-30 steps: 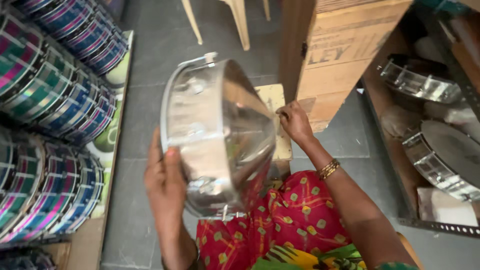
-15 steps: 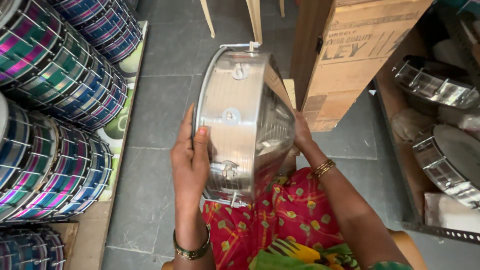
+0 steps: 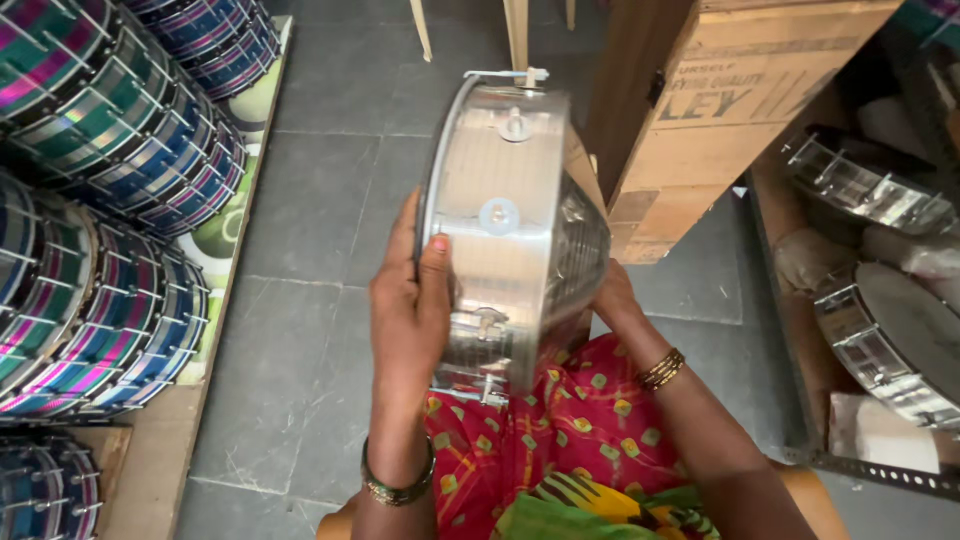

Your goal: The person assembles a drum by attaching the metal shell to the drum head frame and tightening the metal lug nuts and tension rods by hand.

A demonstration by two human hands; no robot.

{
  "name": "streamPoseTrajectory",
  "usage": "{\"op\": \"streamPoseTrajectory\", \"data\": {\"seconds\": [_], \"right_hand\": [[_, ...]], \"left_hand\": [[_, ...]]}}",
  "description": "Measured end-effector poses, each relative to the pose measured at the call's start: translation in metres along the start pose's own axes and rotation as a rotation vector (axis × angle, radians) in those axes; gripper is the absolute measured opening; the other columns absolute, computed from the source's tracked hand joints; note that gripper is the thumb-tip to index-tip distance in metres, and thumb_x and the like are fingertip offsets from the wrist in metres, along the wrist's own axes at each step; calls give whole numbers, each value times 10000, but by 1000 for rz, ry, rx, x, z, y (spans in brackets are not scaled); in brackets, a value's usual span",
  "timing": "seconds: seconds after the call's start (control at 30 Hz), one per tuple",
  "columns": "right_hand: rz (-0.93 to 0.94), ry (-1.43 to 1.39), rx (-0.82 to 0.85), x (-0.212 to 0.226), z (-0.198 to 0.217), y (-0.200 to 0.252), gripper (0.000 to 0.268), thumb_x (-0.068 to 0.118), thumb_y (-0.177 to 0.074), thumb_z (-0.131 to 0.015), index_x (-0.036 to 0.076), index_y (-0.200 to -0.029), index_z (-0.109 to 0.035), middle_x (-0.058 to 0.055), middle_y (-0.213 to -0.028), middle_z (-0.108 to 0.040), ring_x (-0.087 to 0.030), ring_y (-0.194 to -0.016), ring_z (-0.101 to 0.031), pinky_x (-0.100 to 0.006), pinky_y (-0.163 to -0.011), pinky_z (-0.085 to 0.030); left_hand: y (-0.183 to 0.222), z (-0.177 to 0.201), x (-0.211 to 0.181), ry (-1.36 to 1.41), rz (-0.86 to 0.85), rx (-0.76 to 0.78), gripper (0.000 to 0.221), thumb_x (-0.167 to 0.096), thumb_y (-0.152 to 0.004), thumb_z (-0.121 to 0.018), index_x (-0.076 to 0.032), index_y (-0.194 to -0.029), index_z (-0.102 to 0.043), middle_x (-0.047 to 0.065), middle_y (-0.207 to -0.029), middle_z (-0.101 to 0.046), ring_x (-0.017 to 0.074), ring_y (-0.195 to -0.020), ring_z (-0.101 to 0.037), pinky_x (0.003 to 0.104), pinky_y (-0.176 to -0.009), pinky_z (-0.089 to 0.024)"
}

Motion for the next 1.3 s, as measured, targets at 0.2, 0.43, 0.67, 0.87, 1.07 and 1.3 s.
{"op": "streamPoseTrajectory", "data": {"seconds": [0.2,0.43,0.67,0.87,1.07,1.3], "right_hand": [[-258,139,148,-27,28,-18,288,175,-722,-785,28,-968,-755,-225,-882,-742,-369,-832,-738,-448,-745,-578],[-204,-372,-427,32,175,-5,101,87,-991,-671,12,-1022,-732,-55,-820,-723,-102,-662,-668,-276,-586,-538],[318,-592,-547,192,279,67,149,-1,-1080,-721,-30,-1200,-637,-43,-1027,-692,-91,-890,-697,-250,-751,-618],[433,-203,-510,270,297,99,192,25,-922,-818,-43,-1078,-730,-104,-932,-677,-142,-764,-621,-270,-615,-475],[579,-50,-467,293,297,94,166,53,-948,-843,6,-1078,-751,-85,-974,-711,-143,-815,-688,-256,-673,-521],[622,7,-450,311,291,86,239,82,-916,-853,28,-1127,-754,-92,-1009,-708,-191,-871,-701,-297,-752,-550]], "left_hand": [[7,3,-5,-105,-64,8,501,-233,-1093,-508,-50,-1558,-470,153,-956,-623,196,-831,-597,318,-701,-504],[8,2,2,-92,-208,1,500,-236,-1096,-496,-4,-1534,-429,251,-1479,-580,364,-1368,-601,387,-1061,-513],[10,2,1,-101,-223,5,498,-234,-1097,-503,-2,-1531,-433,257,-1455,-598,377,-1355,-607,393,-1048,-521],[12,2,-3,-86,-202,20,520,-256,-1090,-490,-16,-1544,-411,260,-1419,-615,370,-1274,-663,393,-986,-550],[15,2,-5,-71,-174,21,517,-264,-1084,-499,-56,-1550,-415,237,-1324,-683,351,-1196,-705,387,-944,-559],[15,3,-12,-76,-80,25,534,-257,-1051,-530,-98,-1550,-426,241,-1144,-730,314,-885,-754,387,-787,-573]]}}
Point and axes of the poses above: each hand's wrist, its own y-axis away from the middle knuckle, its own z-axis out of the back of the hand, x = y × z, the point moved 1 cm from there along -y, towards the middle knuckle
